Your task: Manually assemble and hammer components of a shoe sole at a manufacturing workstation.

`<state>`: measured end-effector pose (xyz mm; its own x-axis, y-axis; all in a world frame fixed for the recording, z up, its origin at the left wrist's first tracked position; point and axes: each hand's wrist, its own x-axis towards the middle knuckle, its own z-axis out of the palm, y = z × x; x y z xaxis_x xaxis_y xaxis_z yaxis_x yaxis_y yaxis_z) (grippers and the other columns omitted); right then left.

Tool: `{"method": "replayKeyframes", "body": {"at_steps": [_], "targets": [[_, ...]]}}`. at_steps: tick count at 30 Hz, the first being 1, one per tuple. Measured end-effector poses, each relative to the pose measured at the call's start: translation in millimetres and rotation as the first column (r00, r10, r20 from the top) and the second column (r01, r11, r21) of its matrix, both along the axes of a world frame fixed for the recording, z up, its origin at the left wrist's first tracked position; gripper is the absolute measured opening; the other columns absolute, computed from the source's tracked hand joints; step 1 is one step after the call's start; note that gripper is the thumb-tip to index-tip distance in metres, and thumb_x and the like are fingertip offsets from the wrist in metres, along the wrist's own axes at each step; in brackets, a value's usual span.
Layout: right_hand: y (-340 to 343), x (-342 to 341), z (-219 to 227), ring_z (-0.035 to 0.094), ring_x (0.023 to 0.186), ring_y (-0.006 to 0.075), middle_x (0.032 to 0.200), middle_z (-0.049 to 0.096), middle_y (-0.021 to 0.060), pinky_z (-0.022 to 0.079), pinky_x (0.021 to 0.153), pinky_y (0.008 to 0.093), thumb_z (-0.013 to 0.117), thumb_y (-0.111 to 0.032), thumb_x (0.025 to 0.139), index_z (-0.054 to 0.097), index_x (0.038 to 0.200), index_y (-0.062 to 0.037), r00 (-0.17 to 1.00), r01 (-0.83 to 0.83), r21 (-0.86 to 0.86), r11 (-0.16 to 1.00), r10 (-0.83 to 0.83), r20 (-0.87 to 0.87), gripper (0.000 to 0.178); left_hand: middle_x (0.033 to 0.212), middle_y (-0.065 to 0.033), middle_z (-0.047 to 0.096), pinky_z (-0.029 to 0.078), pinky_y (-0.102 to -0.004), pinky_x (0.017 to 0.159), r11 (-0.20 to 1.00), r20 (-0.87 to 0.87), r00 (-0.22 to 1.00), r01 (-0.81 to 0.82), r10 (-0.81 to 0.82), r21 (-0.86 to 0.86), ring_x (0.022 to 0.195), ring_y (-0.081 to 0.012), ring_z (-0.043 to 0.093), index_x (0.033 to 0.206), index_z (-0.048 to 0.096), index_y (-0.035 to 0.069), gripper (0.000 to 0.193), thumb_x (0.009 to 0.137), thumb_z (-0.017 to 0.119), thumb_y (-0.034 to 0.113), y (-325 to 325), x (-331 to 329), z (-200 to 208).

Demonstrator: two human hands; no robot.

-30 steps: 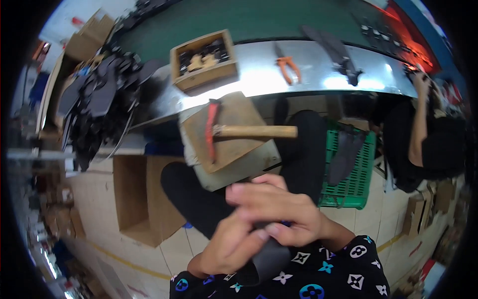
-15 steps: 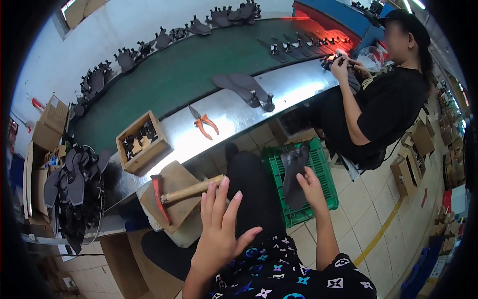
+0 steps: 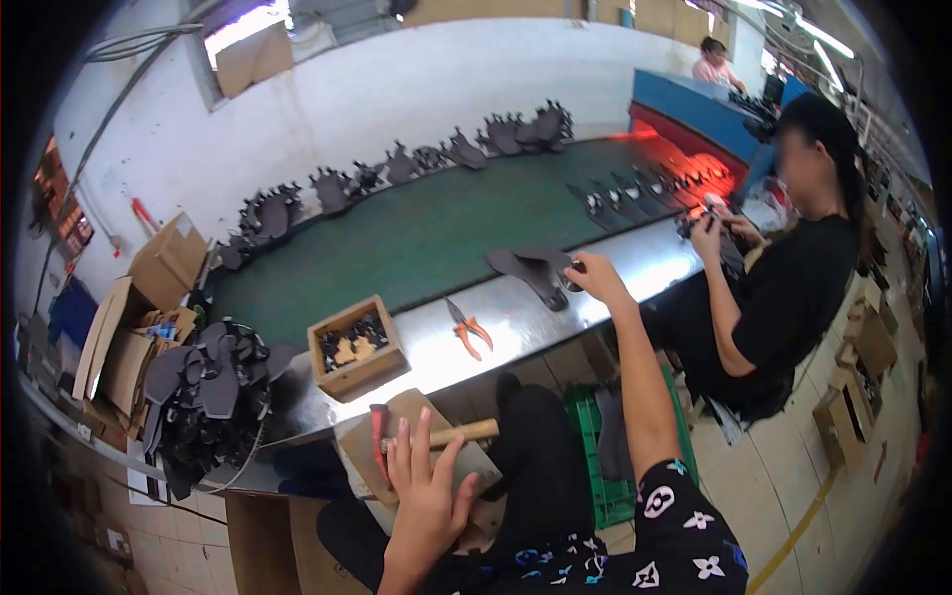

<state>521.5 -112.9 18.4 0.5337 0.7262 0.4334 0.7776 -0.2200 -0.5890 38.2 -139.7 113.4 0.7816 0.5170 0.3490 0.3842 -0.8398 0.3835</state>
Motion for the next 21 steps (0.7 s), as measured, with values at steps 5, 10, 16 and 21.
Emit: {"method": "replayKeyframes", "body": {"at_steps": [5,10,16,21], "targets": [[24.1,-191.3,122.4,0.062,0.059,0.017,0.072,0.061,0.0066,0.052,0.05,0.0306,0.061,-0.021,0.098,0.055,0.099,-0.0048,0.279,-0.23,0.549,0.804,0.595,-0.754,0.018,0.159,-0.0258,0.024,0.02,-0.0553,0.118,0.972,0.241,0.942,-0.235,0.234,-0.025,0.148,-0.0468,0.019,0.146,0.038,0.0,0.077,0.084,0.077,0.021,31.3,-11.7,-9.8],[-54.6,-334.2,176.1,0.07,0.086,0.0198,0.1,0.066,0.0101,0.059,0.07,0.0326,0.062,-0.032,0.1,0.054,0.127,-0.0023,-0.362,-0.852,0.517,0.087,0.614,-0.701,0.041,0.151,-0.0258,0.04,0.04,-0.049,0.11,0.908,0.525,0.848,-0.277,0.078,0.313,0.145,-0.0461,0.03,0.143,0.039,0.0,0.064,0.087,0.07,0.002,64.5,-19.6,0.3],[-8.6,-344.0,46.3,0.071,0.09,0.0321,0.118,0.066,0.0168,0.057,0.078,0.0392,0.07,-0.052,0.089,0.049,0.139,-0.0006,0.729,-0.676,0.244,0.695,0.68,0.084,0.074,0.11,-0.022,0.071,0.044,-0.0487,0.107,0.796,0.64,0.545,-0.09,0.542,-0.598,0.122,-0.0331,0.057,0.139,0.046,0.0,0.065,0.093,0.069,0.04,7.5,-102.5,16.6],[-35.8,-312.6,-24.5,0.068,0.068,0.0376,0.079,0.068,0.0166,0.053,0.057,0.0435,0.077,-0.044,0.084,0.06,0.106,-0.0064,0.869,-0.448,-0.313,0.838,0.49,0.068,0.047,0.127,-0.0132,0.062,0.045,-0.0269,0.097,0.76,0.605,0.487,-0.225,0.63,-0.61,0.113,-0.0171,0.059,0.147,0.041,-0.003,0.056,0.104,0.056,0.031,34.0,-87.1,-23.9]]}}
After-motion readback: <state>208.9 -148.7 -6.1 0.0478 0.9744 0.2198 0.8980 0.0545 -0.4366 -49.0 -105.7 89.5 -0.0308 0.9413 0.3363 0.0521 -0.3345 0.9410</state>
